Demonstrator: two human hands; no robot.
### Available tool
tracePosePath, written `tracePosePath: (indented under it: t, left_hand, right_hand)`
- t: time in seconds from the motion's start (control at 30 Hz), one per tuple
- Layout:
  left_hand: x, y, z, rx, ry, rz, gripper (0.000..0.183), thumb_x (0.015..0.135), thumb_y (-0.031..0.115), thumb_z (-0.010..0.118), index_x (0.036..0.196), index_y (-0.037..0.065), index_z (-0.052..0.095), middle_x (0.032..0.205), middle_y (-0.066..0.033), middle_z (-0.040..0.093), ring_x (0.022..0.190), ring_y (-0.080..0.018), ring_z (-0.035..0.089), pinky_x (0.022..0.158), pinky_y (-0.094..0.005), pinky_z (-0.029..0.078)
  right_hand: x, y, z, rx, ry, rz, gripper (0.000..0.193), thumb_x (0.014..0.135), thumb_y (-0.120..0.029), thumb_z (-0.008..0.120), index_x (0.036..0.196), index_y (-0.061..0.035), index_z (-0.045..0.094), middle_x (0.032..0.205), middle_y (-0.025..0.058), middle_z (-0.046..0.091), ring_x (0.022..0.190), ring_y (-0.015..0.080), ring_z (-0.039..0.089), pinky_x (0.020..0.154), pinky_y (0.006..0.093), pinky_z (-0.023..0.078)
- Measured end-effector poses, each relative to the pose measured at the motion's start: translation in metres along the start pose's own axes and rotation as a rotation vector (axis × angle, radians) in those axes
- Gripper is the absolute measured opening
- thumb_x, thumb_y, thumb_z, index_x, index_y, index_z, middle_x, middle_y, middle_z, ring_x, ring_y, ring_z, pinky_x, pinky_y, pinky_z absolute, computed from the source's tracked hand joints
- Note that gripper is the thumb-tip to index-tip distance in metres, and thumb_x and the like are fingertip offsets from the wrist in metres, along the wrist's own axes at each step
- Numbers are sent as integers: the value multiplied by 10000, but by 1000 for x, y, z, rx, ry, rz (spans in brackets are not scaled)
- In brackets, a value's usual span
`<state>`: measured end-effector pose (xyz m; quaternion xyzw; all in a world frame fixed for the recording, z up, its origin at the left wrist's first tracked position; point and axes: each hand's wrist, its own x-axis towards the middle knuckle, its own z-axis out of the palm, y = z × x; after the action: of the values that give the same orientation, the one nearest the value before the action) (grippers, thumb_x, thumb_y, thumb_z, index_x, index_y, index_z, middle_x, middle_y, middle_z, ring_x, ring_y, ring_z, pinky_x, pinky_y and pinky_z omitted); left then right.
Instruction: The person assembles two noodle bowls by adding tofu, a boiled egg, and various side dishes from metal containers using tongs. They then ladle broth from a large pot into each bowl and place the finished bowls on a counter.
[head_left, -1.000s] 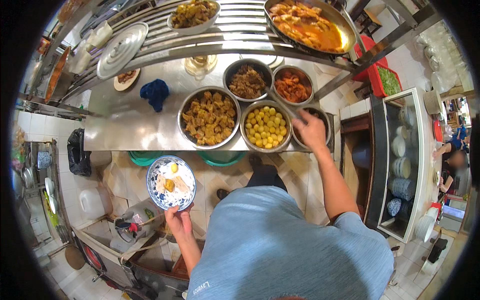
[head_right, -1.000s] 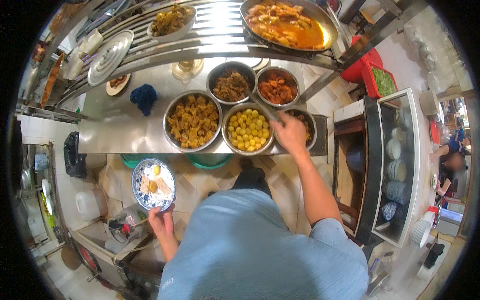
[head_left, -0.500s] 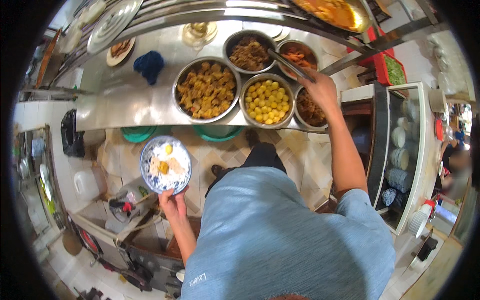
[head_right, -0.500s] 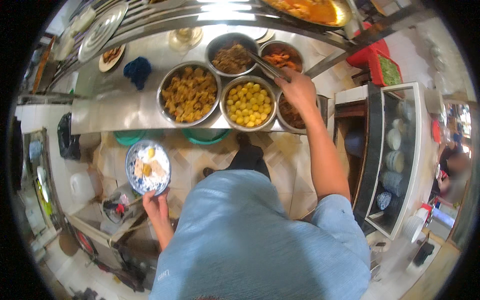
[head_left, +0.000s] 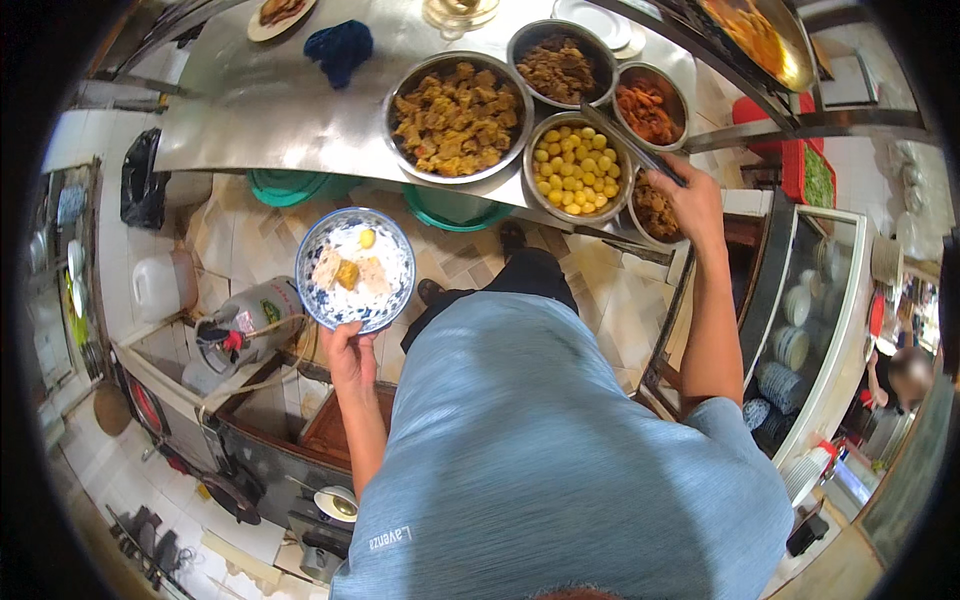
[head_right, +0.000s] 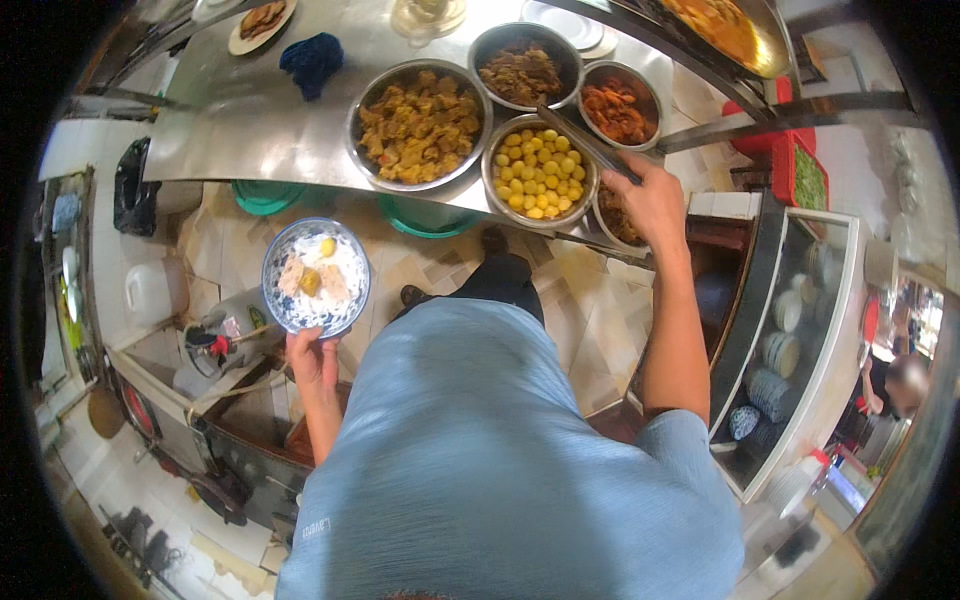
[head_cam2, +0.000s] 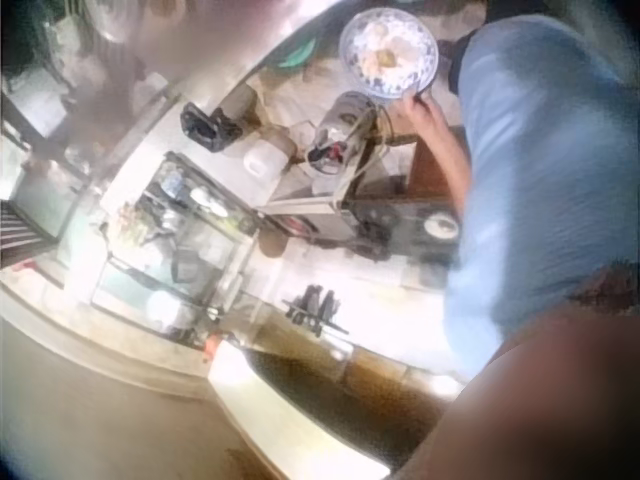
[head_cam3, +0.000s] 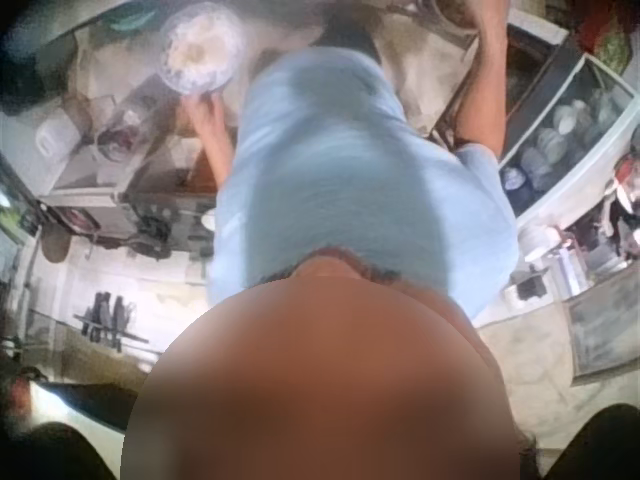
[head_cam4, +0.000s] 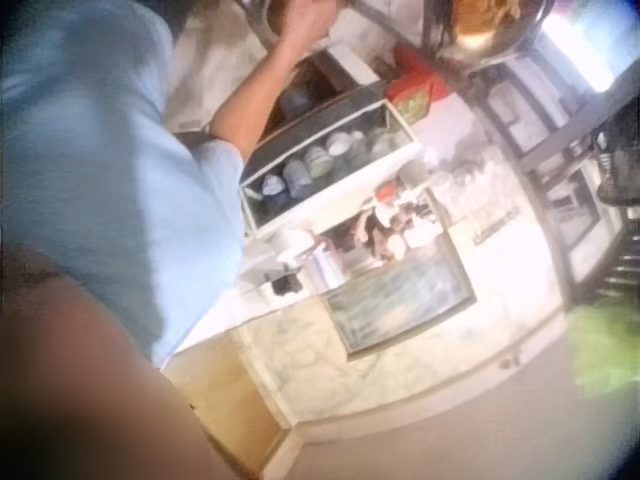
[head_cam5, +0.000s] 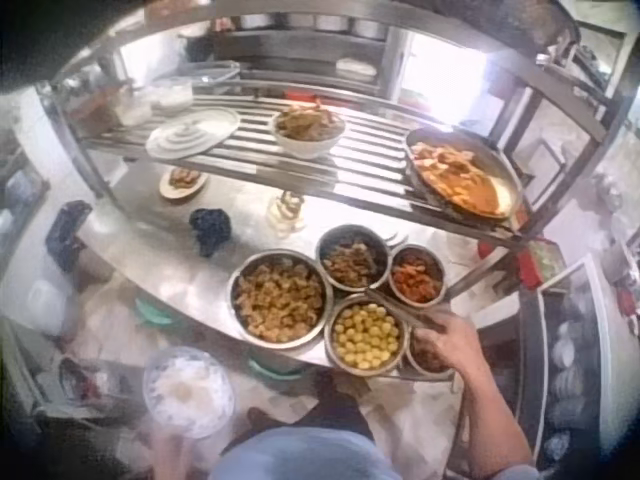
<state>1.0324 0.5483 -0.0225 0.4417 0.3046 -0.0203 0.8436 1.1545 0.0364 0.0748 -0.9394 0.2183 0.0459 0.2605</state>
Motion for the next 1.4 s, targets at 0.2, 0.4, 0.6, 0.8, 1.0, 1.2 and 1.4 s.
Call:
tracePosePath:
  t: [0.2,0.4,0.6,0.8,1.0,1.2,1.4]
  left_hand:
    - [4,6,2,-23,-50,-22,702,741,-48,579,1428,22,453,1299,-169,628,1072,-319,700,789,-467,647]
    - [2,13,1,-23,-15,-16,683,746,-44,577,1418,23,471,1294,-143,632,1082,-290,683,846,-427,611]
    - [-2,11,-6,-41,15,-5,712,745,-45,571,1444,21,454,1356,-153,600,1171,-306,656,913,-445,601]
    - [0,0,-8,-21,48,-26,710,739,-45,582,1437,17,470,1336,-154,619,1160,-311,665,924,-438,605]
    - [-7,-1,1,-16,125,41,641,724,-50,603,1356,22,522,1186,-109,677,991,-234,708,766,-366,620]
    - [-23,10,30,-59,97,83,622,730,-47,600,1346,6,529,1144,-117,689,924,-230,721,658,-305,611]
    - [-26,10,26,-92,110,87,671,717,-30,603,1382,0,516,1247,-136,653,1035,-290,703,738,-395,637]
  right_hand:
    - [-23,-53,34,-40,-117,-187,498,840,-384,756,1254,-108,727,1082,225,739,1032,380,706,914,450,533]
    - [-20,-126,61,-246,-243,-363,517,870,-387,718,1321,-139,672,1148,199,719,1050,392,688,898,490,542]
    - [5,-143,90,-281,-237,-411,510,892,-386,697,1314,-104,656,1133,196,715,1050,405,687,896,513,546]
    - [33,-133,111,-317,-223,-510,518,887,-365,700,1320,-86,654,1092,197,722,1047,390,692,895,503,549]
    - [38,-125,91,-288,-362,-703,500,848,-342,752,1287,-109,696,1086,157,723,1015,366,696,886,470,544]
    - [34,-121,82,-313,-420,-805,493,840,-372,756,1272,-140,710,1090,175,739,1048,377,689,903,490,543]
    - [29,-119,67,-260,-518,-654,502,827,-417,752,1257,-159,724,1093,203,734,1055,398,684,933,499,533]
